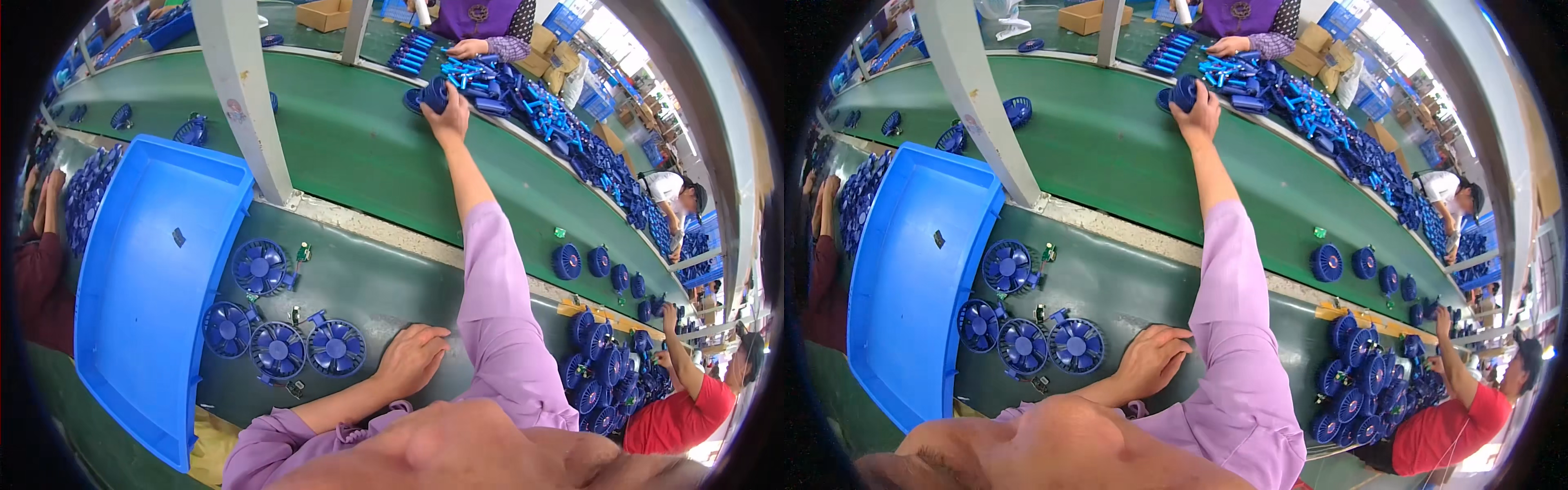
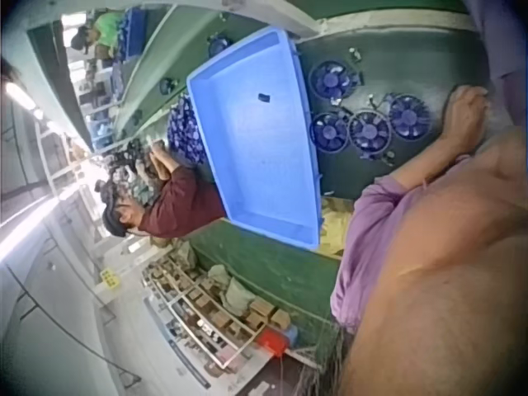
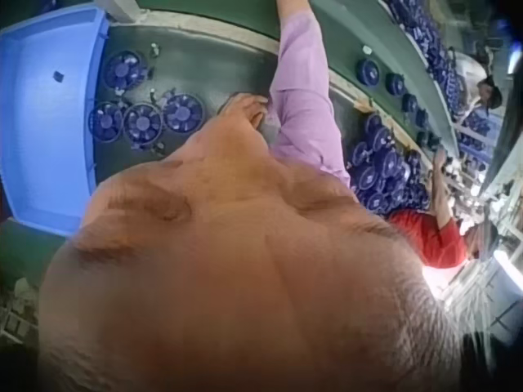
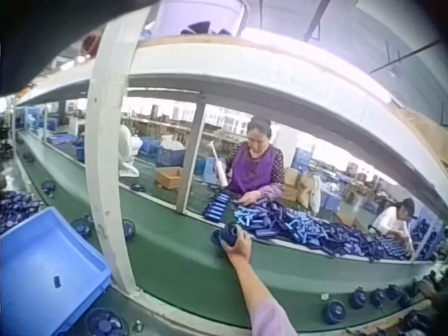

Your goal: The person assembles small electric fans by picking up fan bodies and grilles from a conveyor belt, snapping the grilles onto the fan bodies by hand, and setting the assembled units back on the belt.

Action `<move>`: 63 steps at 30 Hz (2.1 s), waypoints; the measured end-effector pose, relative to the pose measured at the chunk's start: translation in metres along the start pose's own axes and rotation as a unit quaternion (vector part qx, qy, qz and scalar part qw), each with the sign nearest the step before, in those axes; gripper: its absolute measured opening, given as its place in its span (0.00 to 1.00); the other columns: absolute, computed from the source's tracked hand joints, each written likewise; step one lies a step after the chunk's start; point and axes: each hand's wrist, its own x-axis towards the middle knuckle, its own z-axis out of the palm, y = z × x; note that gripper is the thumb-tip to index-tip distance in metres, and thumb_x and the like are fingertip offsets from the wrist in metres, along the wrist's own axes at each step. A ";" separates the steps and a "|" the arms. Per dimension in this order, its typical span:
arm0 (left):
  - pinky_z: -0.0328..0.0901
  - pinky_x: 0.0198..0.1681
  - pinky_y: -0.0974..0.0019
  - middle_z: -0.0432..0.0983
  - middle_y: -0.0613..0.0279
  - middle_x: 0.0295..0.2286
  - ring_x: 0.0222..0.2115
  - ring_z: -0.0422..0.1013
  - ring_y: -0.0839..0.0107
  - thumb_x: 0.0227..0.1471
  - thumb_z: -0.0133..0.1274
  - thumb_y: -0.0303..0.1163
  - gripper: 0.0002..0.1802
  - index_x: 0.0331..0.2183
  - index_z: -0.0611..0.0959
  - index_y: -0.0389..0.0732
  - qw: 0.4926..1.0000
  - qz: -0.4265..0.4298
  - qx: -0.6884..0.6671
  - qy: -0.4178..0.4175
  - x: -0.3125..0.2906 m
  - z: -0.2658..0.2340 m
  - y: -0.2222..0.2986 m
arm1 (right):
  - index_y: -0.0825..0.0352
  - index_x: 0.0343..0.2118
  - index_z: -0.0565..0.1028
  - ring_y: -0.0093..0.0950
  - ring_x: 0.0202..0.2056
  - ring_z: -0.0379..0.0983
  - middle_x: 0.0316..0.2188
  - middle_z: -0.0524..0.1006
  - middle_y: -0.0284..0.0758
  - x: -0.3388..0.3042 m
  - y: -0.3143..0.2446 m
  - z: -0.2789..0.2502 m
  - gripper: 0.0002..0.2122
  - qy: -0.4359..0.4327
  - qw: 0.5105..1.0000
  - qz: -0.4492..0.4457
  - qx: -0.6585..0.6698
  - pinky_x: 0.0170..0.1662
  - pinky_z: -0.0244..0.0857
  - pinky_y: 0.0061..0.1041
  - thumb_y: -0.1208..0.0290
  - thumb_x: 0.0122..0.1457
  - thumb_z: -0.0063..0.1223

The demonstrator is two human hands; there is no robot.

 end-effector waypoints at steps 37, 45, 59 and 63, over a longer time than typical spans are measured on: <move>0.52 0.57 0.54 0.65 0.46 0.51 0.54 0.60 0.50 0.53 0.50 0.32 0.16 0.45 0.73 0.39 0.963 0.034 0.023 0.265 0.058 -0.072 0.026 | 0.55 0.57 0.65 0.45 0.60 0.55 0.59 0.60 0.44 -0.253 -0.113 -0.303 0.38 -0.434 0.891 -0.120 0.063 0.59 0.53 0.43 0.58 0.40 0.69; 0.53 0.58 0.50 0.60 0.43 0.54 0.55 0.57 0.46 0.52 0.53 0.43 0.29 0.52 0.69 0.39 0.928 -0.100 0.253 0.255 0.182 -0.122 -0.104 | 0.60 0.46 0.74 0.43 0.58 0.59 0.55 0.66 0.41 -0.257 -0.122 -0.310 0.21 -0.367 0.906 -0.175 0.121 0.59 0.54 0.42 0.69 0.45 0.63; 0.65 0.50 0.52 0.75 0.40 0.42 0.44 0.72 0.46 0.49 0.50 0.38 0.22 0.44 0.75 0.33 0.821 -0.406 0.261 0.305 0.242 -0.208 -0.235 | 0.69 0.41 0.75 0.18 0.37 0.73 0.34 0.78 0.30 -0.247 -0.088 -0.298 0.10 -0.260 0.865 0.154 0.400 0.41 0.69 0.21 0.74 0.56 0.58; 0.66 0.49 0.51 0.75 0.40 0.42 0.45 0.72 0.49 0.56 0.42 0.47 0.25 0.39 0.82 0.36 0.879 -0.339 0.280 0.186 0.247 -0.172 -0.224 | 0.68 0.40 0.74 0.16 0.32 0.73 0.32 0.78 0.29 -0.229 -0.088 -0.292 0.09 -0.239 0.854 0.202 0.416 0.33 0.71 0.18 0.72 0.58 0.56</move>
